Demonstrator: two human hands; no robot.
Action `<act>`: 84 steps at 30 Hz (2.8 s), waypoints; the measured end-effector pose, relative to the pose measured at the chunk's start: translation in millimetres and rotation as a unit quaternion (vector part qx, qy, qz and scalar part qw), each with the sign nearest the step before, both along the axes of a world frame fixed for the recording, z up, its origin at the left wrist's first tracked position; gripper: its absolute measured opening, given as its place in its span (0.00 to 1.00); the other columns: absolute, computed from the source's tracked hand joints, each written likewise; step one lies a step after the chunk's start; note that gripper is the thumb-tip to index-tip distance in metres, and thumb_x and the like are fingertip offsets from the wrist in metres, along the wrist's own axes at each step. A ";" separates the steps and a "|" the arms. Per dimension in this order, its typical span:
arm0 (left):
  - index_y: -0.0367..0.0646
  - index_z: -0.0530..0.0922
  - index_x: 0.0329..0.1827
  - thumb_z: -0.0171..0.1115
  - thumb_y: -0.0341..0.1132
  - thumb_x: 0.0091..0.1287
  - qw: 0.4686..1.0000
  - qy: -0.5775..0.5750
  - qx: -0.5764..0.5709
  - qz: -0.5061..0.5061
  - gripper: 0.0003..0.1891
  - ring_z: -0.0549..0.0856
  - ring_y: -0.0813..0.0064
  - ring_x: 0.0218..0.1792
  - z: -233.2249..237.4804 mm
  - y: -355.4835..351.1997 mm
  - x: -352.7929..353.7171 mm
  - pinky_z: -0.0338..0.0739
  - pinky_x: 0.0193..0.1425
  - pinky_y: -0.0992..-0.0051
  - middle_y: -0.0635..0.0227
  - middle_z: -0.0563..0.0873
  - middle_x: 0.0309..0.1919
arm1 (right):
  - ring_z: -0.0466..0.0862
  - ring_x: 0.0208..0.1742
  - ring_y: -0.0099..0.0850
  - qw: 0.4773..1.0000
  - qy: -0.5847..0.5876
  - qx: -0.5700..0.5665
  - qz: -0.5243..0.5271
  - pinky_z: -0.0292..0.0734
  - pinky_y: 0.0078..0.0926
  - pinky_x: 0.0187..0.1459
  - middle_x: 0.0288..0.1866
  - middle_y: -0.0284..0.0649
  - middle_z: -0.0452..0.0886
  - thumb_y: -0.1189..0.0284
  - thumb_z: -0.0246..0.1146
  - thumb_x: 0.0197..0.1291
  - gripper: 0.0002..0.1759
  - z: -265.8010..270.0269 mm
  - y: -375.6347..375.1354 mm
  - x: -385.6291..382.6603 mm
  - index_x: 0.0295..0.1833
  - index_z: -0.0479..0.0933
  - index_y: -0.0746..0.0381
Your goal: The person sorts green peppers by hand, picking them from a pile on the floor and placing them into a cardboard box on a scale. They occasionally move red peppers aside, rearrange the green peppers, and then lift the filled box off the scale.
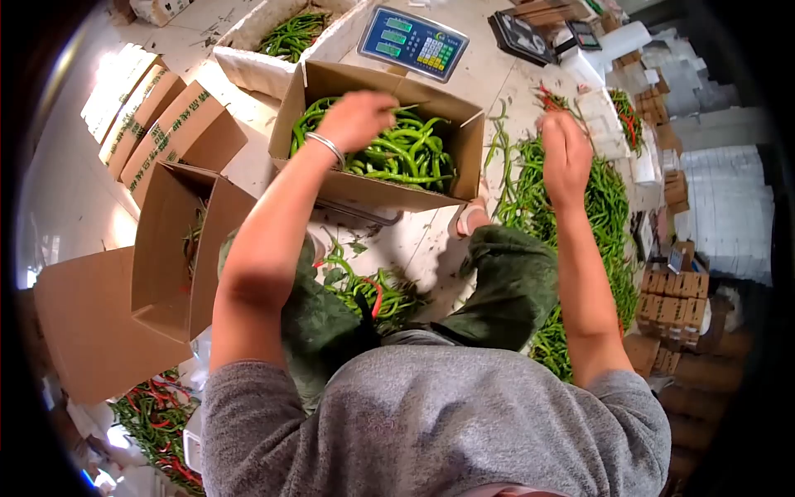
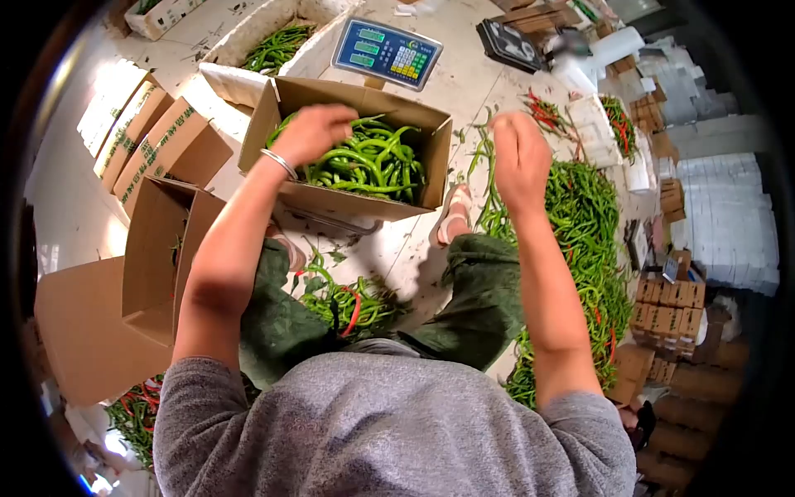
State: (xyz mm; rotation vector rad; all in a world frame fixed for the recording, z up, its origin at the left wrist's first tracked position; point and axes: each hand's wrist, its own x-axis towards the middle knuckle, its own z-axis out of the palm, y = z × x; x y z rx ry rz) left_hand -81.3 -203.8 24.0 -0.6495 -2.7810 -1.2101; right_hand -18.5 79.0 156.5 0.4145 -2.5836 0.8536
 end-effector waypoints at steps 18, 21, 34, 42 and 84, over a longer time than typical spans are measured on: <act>0.77 0.36 0.75 0.51 0.47 0.70 0.897 -0.177 -0.368 -0.167 0.38 0.40 0.46 0.75 -62.3 51.4 8.2 0.42 0.76 0.51 0.69 0.38 0.77 | 0.79 0.47 0.48 0.885 -0.353 0.126 0.276 0.76 0.39 0.48 0.48 0.48 0.80 0.71 0.64 0.52 0.19 -103.7 33.8 145.4 0.52 0.76 0.61; 0.77 0.39 0.75 0.52 0.48 0.69 0.901 -0.183 -0.372 -0.130 0.38 0.43 0.50 0.75 -57.8 55.3 11.8 0.50 0.74 0.50 0.73 0.40 0.77 | 0.81 0.48 0.44 0.936 -0.266 0.097 0.207 0.75 0.34 0.51 0.49 0.48 0.80 0.68 0.64 0.56 0.20 -119.5 69.1 129.1 0.54 0.75 0.62; 0.59 0.70 0.66 0.58 0.45 0.63 0.911 -0.094 -0.339 0.215 0.26 0.59 0.57 0.72 40.2 -8.6 80.8 0.54 0.68 0.45 0.69 0.64 0.70 | 0.84 0.28 0.43 0.889 -0.454 0.029 -0.052 0.79 0.35 0.38 0.31 0.52 0.82 0.66 0.52 0.54 0.20 -145.1 17.6 -6.0 0.44 0.73 0.71; 0.57 0.49 0.76 0.64 0.49 0.58 0.886 -0.203 -0.302 0.286 0.44 0.54 0.43 0.72 -1.0 -35.1 69.8 0.55 0.72 0.56 0.47 0.48 0.74 | 0.81 0.47 0.52 0.913 -0.398 -0.045 -0.075 0.75 0.46 0.49 0.42 0.60 0.80 0.65 0.51 0.54 0.24 -156.8 28.4 47.0 0.53 0.71 0.69; 0.40 0.81 0.49 0.62 0.56 0.58 0.858 -0.222 -0.279 0.370 0.28 0.81 0.54 0.53 0.6 -90.0 1.0 0.75 0.56 0.61 0.52 0.83 0.50 | 0.80 0.46 0.53 0.948 -0.296 0.021 -0.112 0.74 0.46 0.50 0.42 0.57 0.80 0.63 0.54 0.54 0.17 -137.7 48.0 -25.5 0.40 0.77 0.66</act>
